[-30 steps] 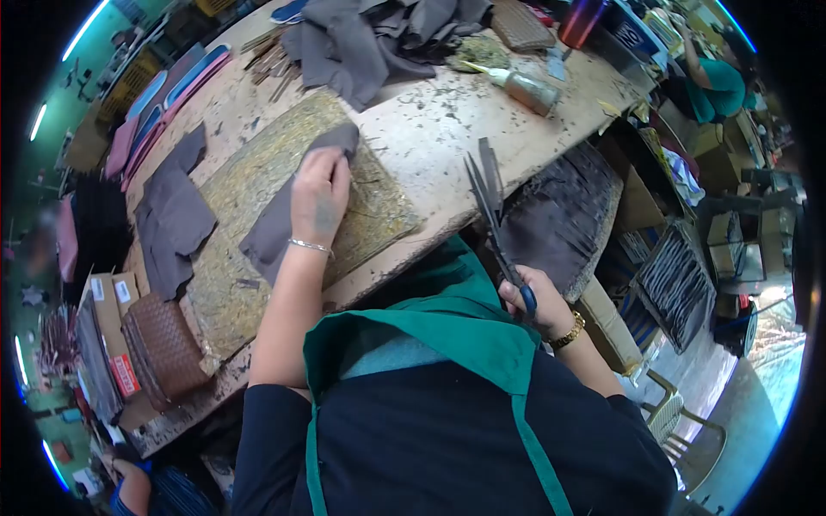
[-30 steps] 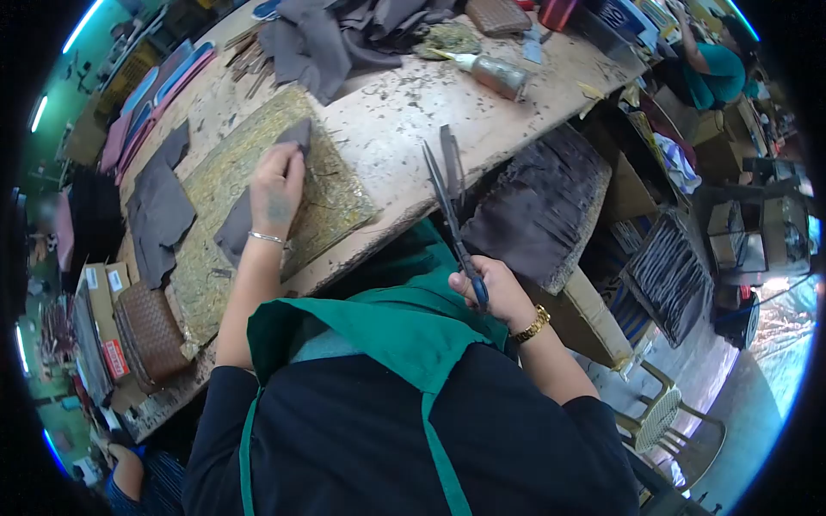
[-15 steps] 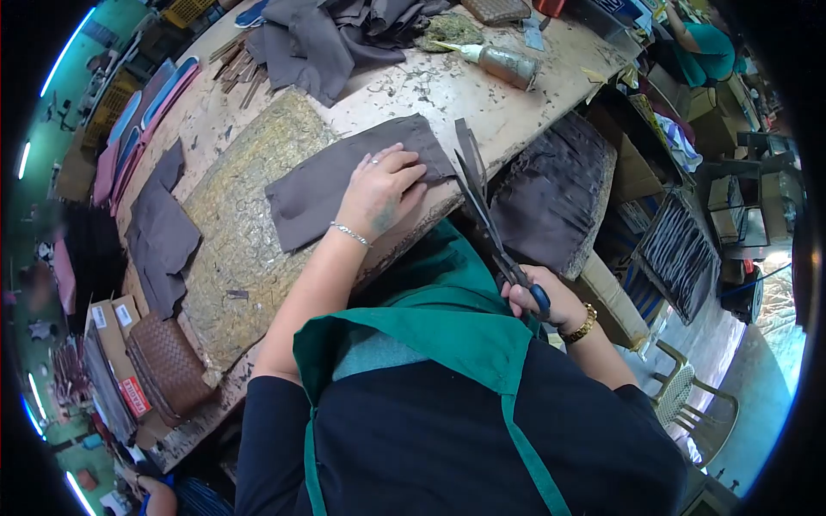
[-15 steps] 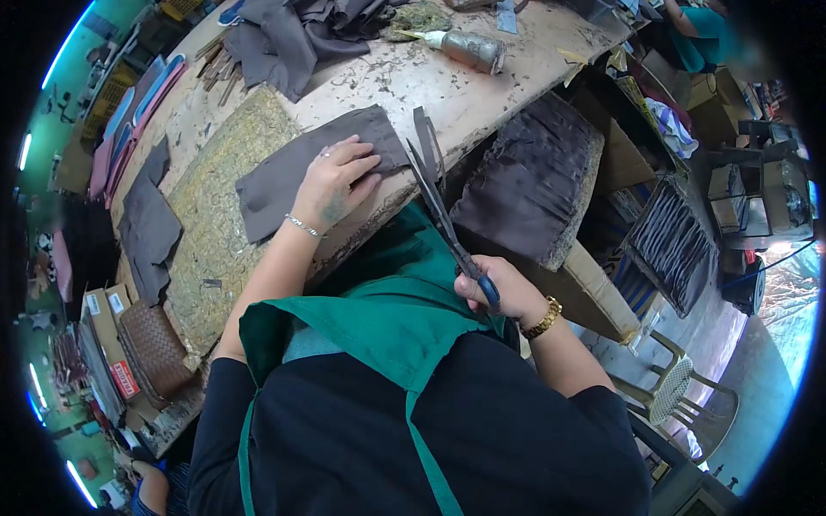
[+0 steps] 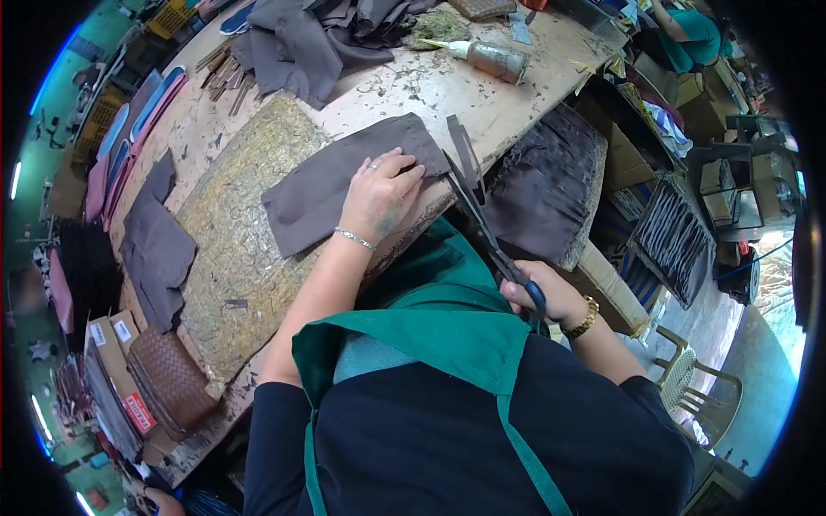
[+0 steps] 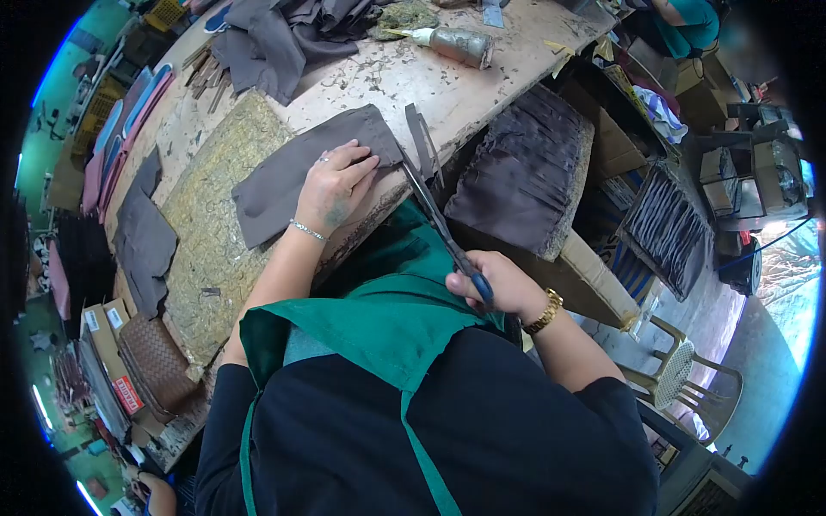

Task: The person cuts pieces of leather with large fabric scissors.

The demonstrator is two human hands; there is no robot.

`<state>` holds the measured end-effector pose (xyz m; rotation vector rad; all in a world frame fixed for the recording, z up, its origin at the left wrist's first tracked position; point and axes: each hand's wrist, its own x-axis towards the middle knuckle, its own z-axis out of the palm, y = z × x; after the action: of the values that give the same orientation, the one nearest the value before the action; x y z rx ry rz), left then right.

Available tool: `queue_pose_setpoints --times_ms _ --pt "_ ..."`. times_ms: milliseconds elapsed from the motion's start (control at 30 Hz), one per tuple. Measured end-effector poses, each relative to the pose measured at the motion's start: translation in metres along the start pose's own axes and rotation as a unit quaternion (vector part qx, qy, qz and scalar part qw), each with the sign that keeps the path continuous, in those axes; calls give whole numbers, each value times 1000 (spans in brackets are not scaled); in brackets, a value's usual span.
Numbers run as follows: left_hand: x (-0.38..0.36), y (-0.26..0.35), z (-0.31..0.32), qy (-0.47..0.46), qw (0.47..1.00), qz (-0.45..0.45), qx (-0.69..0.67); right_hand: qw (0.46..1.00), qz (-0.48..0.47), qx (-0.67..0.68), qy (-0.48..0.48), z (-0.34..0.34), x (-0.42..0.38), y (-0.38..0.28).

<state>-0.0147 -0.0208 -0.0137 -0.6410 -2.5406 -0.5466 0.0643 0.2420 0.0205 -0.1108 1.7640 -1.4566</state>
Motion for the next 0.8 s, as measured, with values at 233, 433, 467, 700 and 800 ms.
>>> queue_pose_setpoints --times_ms 233,433,467,700,800 --pt "-2 -1 1 1 1000 9 -6 1000 -4 3 30 13 22 -9" --pt "-3 -2 2 7 1000 4 -26 998 26 0 58 17 16 -11" --pt "-3 -2 3 8 1000 5 -25 998 23 -1 65 18 16 -11" --pt "-2 -3 3 19 999 14 -33 993 -8 -58 98 22 11 -7" --pt "-2 -2 3 20 999 17 -30 992 -22 -52 112 24 10 -6"
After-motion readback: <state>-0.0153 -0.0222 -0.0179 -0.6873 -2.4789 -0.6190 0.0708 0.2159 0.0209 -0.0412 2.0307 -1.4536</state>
